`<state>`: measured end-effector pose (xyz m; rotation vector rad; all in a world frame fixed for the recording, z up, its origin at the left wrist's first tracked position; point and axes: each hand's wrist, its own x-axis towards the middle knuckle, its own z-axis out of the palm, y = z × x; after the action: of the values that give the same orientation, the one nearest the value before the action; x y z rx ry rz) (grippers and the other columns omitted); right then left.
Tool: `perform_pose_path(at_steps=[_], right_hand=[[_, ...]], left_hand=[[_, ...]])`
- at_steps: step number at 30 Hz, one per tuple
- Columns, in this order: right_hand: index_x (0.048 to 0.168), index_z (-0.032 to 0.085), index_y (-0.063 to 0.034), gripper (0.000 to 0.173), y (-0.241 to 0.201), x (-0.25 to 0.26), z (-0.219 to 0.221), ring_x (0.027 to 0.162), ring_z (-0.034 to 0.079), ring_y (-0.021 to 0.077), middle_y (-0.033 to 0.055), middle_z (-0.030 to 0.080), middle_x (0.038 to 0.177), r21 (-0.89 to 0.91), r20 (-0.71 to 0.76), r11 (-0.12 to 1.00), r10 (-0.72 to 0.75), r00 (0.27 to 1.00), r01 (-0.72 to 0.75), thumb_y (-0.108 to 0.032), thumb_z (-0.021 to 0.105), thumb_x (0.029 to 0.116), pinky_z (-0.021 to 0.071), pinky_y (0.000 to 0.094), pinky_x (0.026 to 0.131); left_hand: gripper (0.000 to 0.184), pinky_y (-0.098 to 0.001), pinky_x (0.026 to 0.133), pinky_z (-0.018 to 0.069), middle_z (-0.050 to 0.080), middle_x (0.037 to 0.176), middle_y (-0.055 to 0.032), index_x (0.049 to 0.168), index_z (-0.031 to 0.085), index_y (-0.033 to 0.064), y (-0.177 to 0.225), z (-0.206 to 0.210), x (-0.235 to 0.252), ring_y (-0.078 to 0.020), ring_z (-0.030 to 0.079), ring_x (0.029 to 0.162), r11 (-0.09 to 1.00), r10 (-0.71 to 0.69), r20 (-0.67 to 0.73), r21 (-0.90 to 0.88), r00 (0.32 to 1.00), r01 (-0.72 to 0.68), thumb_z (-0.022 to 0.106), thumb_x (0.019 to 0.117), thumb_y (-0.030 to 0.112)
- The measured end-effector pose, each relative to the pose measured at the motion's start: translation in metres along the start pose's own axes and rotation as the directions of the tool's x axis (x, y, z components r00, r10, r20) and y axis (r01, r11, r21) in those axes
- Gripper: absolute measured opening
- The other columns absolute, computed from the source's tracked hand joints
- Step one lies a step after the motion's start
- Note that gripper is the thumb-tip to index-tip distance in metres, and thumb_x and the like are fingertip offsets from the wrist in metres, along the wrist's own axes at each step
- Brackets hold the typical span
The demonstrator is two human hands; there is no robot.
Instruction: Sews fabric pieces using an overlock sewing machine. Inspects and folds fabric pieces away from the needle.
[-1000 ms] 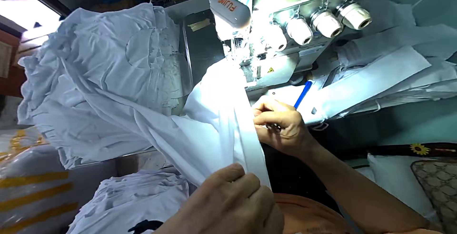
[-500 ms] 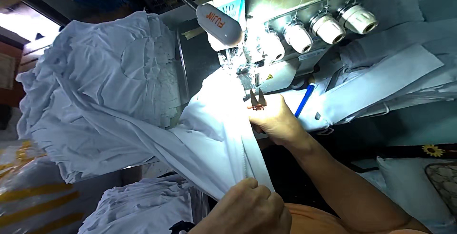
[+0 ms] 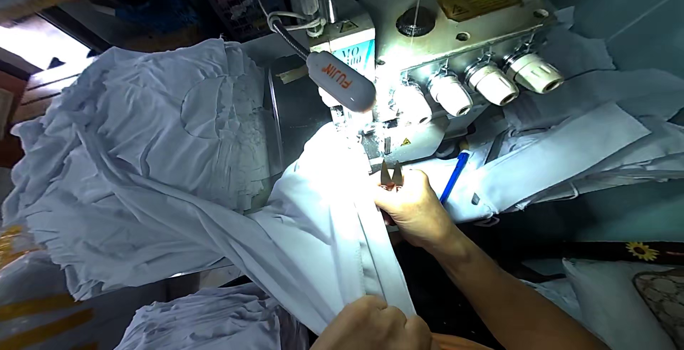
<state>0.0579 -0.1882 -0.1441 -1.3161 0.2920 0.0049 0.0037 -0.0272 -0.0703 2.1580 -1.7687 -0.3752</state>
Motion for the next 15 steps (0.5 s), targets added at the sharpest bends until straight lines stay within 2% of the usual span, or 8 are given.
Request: perform_pose_path(at_steps=[7,15], right_hand=[[0.067,0.062,-0.0108,0.022,0.000,0.000,0.001,0.040,0.048,0.0020,-0.0030,0.054,0.051,0.007,-0.002,1.000,0.009,1.000,-0.009,0.001,0.067,0.0848,0.0405,0.0169,0.039],[0.071,0.063,-0.0103,0.019,0.002,-0.001,-0.001,0.041,0.049,0.0017,-0.0032,0.056,0.052,0.034,0.014,0.998,0.048,0.999,-0.049,0.002,0.067,0.0846,0.0423,0.0163,0.040]], left_hand=[[0.026,-0.0313,0.042,0.0337,0.049,0.060,-0.0035,0.072,0.059,0.0096,-0.021,-0.003,0.005,-0.0182,0.047,0.047,0.998,0.008,-0.080,0.067,0.997,-0.003,0.051,0.0973,0.010],[0.027,-0.0302,0.040,0.0308,0.046,0.058,-0.0014,0.070,0.057,0.0108,-0.045,-0.008,0.011,-0.0163,0.045,0.046,0.983,-0.034,-0.166,0.172,0.986,0.063,0.051,0.0961,0.011]])
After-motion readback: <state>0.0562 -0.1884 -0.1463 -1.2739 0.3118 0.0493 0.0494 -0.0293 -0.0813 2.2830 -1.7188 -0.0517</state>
